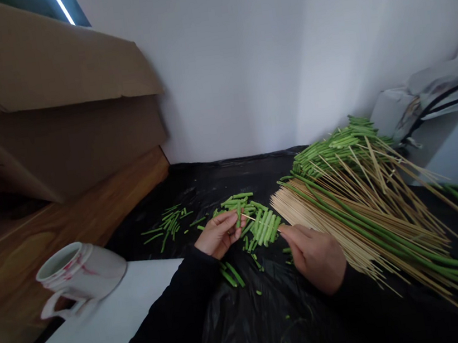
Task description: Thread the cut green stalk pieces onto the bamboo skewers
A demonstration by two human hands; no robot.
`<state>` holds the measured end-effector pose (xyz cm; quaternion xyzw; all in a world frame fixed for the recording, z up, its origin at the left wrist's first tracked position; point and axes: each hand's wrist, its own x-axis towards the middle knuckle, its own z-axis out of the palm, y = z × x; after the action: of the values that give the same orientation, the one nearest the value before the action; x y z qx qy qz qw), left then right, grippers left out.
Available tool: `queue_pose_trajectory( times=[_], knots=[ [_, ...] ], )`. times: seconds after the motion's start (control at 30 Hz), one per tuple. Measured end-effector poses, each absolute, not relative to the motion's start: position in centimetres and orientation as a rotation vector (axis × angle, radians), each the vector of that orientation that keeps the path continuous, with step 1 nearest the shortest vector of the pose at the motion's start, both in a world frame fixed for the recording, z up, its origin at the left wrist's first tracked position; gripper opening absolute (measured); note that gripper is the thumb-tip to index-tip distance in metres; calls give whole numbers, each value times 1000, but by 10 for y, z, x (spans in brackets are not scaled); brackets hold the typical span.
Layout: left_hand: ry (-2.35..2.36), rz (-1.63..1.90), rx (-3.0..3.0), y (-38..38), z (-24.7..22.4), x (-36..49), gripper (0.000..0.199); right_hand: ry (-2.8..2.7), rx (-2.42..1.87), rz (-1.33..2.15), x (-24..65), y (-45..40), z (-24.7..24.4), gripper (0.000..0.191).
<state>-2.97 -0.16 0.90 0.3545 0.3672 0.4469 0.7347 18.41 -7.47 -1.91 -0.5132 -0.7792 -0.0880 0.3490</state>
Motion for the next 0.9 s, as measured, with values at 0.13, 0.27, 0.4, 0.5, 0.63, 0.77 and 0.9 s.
queue_pose_trajectory(
  times=[0.13, 0.27, 0.4, 0.5, 0.63, 0.77, 0.9],
  knots=[
    [822, 1020, 764, -2, 10, -30, 32, -2003, -1349, -221, 184, -74, -19, 27],
    [842, 1072, 749, -1, 7, -30, 34, -1994, -1350, -214, 185, -74, -19, 27],
    [853, 1074, 710, 1, 5, -30, 26, -1991, -1343, -203, 185, -74, -19, 27],
    [841, 1081, 686, 1, 6, -30, 24, -1991, -1342, -208, 184, -75, -19, 27],
    [826, 1076, 688, -1, 8, -28, 27, -2013, -1350, -213, 184, -75, -19, 26],
    [813, 1066, 700, -3, 10, -27, 24, -2018, -1358, -214, 184, -75, -19, 26],
    [806, 1059, 718, -3, 9, -27, 16, -2006, -1369, -224, 183, -75, -19, 25]
  ],
)
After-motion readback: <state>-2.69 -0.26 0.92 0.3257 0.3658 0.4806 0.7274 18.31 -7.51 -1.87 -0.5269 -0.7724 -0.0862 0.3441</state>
